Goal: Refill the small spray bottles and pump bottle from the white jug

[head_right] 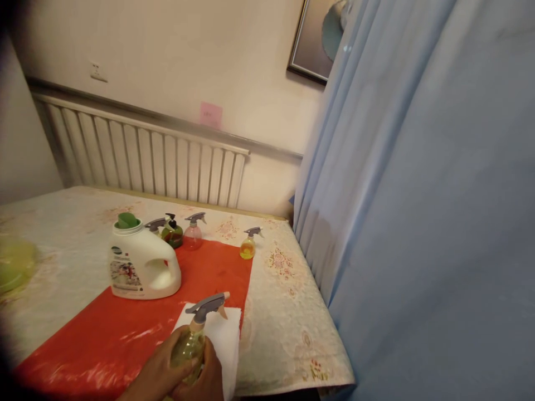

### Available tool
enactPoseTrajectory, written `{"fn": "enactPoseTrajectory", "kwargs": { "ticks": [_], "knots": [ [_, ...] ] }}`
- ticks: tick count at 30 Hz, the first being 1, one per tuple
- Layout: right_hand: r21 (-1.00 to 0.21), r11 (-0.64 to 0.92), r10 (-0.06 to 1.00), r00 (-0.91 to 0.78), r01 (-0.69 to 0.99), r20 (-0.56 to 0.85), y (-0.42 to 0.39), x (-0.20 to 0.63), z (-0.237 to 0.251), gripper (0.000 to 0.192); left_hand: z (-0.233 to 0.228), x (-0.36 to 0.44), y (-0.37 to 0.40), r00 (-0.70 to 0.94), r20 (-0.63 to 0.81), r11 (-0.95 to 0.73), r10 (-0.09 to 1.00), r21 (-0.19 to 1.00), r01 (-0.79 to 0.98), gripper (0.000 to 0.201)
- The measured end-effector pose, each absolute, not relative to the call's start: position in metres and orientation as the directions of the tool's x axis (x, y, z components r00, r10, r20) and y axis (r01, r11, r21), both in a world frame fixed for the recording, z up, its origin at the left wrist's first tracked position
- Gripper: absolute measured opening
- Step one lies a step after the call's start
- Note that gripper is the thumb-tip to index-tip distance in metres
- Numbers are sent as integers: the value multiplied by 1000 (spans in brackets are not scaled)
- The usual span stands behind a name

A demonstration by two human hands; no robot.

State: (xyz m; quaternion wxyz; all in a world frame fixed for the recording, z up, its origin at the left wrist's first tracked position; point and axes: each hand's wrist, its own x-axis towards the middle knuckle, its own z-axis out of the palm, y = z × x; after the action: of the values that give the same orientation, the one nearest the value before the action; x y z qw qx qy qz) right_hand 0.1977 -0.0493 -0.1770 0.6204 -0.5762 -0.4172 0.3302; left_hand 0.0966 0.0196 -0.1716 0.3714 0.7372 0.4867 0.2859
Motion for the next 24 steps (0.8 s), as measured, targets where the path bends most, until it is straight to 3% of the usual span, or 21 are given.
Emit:
{"fn": "enactPoseTrajectory", "kwargs": {
  "ticks": [3,8,14,19,24],
  "knots": [
    [-990,113,881,453,82,138,-50,200,-174,52,-175,101,20,410,33,-224,912,875,429,63],
    [-985,77,867,476,157,144,-51,215,-179,47,-197,107,12,447,184,-331,876,902,276,64],
    [-993,31,833,545,115,89,-56,251,-175,56,-229,91,27,371,177,-310,912,888,339,55],
    [-997,15,765,642,72,58,-54,277,-163,55,-235,80,56,288,215,-335,933,810,482,40],
    [-997,1,716,696,75,53,-41,298,-161,57,-248,95,80,354,390,-527,850,629,572,32]
  ]
}}
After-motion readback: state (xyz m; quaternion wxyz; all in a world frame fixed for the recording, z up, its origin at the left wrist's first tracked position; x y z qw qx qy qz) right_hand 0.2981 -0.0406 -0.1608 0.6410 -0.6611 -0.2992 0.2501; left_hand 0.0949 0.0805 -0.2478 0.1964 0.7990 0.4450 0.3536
